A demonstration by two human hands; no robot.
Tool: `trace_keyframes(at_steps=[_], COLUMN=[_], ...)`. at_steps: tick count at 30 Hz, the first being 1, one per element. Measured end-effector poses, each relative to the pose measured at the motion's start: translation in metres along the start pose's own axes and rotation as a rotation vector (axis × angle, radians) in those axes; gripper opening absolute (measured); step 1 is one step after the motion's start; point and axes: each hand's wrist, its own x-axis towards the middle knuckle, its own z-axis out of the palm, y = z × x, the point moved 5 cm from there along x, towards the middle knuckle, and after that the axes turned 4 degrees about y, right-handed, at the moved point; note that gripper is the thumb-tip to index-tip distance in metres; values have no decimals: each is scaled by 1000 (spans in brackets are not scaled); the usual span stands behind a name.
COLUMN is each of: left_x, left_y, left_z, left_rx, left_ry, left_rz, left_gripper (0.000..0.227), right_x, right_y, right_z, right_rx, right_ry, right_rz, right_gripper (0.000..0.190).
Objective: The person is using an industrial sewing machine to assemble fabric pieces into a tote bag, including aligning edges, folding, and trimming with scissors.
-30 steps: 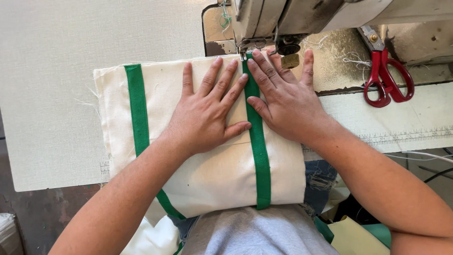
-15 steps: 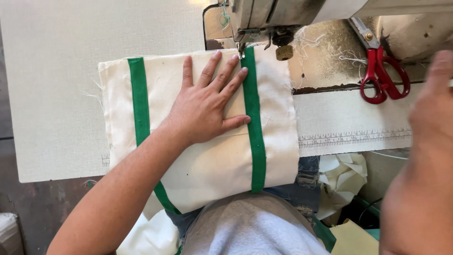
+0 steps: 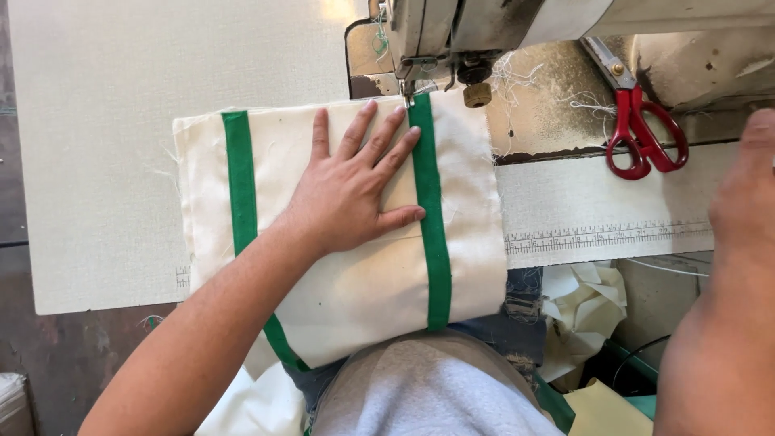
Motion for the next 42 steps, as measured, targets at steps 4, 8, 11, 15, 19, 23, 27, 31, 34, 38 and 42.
trace_keyframes(at_steps=[4, 8, 11, 15, 19, 23, 27, 31, 34, 38, 42], left_x=[7, 6, 1, -19, -21, -23, -19, -13, -5, 3, 13], left_y=[-5, -4, 1, 6, 5, 5, 2, -5, -12, -20, -27], left_z=[-1, 1, -2, 3, 6, 4, 7, 7, 8, 7, 5], left_rx=[11, 11, 34, -66, -38, -14, -18, -6, -23, -28, -45], left_ry=[-10, -24, -34, 78, 67, 117, 97, 92, 80, 62, 51], left_rz=[-8, -14, -30, -12, -17, 1, -2, -5, -5, -1, 3], left_gripper=[96, 97, 97, 83, 86, 89, 88, 89, 89, 89, 90], right_x=[62, 72, 62, 54, 52, 53, 56, 65, 73, 82, 91], right_y=[-12, -83, -126, -143, -138, -133, -134, -135, -137, -141, -143], right_z=[-137, -216, -241, -242, -247, -253, -252, -250, -248, -244, -240], right_rx=[1601, 1486, 1391, 1284, 1287, 1321, 1305, 1315, 1310, 1322, 1323], right_ry=[177, 91, 34, -78, -56, -5, -31, -32, -44, -72, -89], right_rz=[386, -125, -398, -482, -466, -480, -475, -468, -464, -472, -467], right_gripper=[24, 42, 66, 79, 79, 76, 77, 75, 76, 76, 77])
